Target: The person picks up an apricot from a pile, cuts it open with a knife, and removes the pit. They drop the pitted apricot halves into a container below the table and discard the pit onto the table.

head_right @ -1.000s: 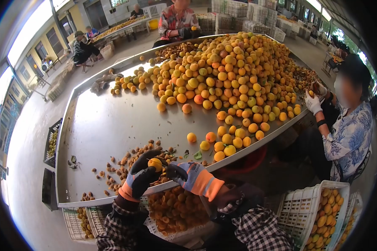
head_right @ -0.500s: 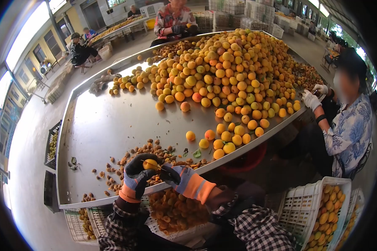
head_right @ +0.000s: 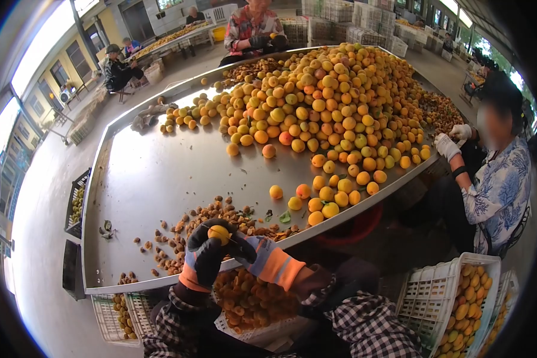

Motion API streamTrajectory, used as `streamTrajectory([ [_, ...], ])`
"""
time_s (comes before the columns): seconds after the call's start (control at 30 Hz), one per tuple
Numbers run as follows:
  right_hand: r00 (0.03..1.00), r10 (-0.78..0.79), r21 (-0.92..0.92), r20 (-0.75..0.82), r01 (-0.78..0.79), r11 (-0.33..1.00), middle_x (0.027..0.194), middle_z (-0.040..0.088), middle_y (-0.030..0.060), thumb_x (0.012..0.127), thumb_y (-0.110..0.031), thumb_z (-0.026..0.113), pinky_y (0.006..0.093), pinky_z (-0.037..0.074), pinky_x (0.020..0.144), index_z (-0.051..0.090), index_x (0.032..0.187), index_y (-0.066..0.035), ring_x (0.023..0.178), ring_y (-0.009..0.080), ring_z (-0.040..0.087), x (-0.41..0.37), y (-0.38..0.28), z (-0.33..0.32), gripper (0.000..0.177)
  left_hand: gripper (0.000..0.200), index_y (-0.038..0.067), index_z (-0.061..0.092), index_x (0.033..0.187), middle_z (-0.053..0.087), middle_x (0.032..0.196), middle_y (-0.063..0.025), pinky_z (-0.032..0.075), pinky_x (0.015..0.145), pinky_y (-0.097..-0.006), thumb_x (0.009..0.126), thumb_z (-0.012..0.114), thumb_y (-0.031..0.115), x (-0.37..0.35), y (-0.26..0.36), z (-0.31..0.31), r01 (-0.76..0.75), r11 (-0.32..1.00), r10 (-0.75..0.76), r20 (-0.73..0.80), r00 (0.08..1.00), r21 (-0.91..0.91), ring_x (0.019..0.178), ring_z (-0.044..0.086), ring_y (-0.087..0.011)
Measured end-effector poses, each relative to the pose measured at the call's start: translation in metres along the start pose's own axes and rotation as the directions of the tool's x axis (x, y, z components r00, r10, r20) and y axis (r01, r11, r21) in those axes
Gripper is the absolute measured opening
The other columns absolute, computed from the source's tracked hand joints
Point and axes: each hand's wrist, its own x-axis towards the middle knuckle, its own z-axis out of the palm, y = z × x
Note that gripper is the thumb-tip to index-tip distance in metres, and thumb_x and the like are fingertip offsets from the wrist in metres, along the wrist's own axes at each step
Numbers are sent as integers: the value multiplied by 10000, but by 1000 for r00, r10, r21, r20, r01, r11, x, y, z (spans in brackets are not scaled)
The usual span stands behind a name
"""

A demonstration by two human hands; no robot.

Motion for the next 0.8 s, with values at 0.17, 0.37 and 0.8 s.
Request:
streamTrajectory([
  [0.17,1000,10,81,-21,-8,997,938,659,174,908,-170,550,378,485,727,562,1155,-42,896,307,643,-1,6,4,279,443,-32,570,1153,651,1031,-128,492,851,-304,815,662,239,7,1,-5,-17,979,25,-33,999,205,938,614,-167],
  [0.37,999,34,136,-5,-33,990,1067,624,194,901,-143,542,370,487,771,509,1236,-40,962,311,625,-6,8,14,353,472,-20,557,1173,653,1000,-117,498,773,-286,896,569,362,5,2,1,-153,922,160,11,987,356,870,622,-174],
  [0.8,997,80,106,5,-80,991,1020,631,194,910,-239,545,411,493,773,525,1151,-38,979,373,597,3,-1,14,314,502,-35,593,1151,645,1043,-91,485,845,-305,874,610,384,9,1,-17,-169,804,235,-45,971,570,942,609,-166],
])
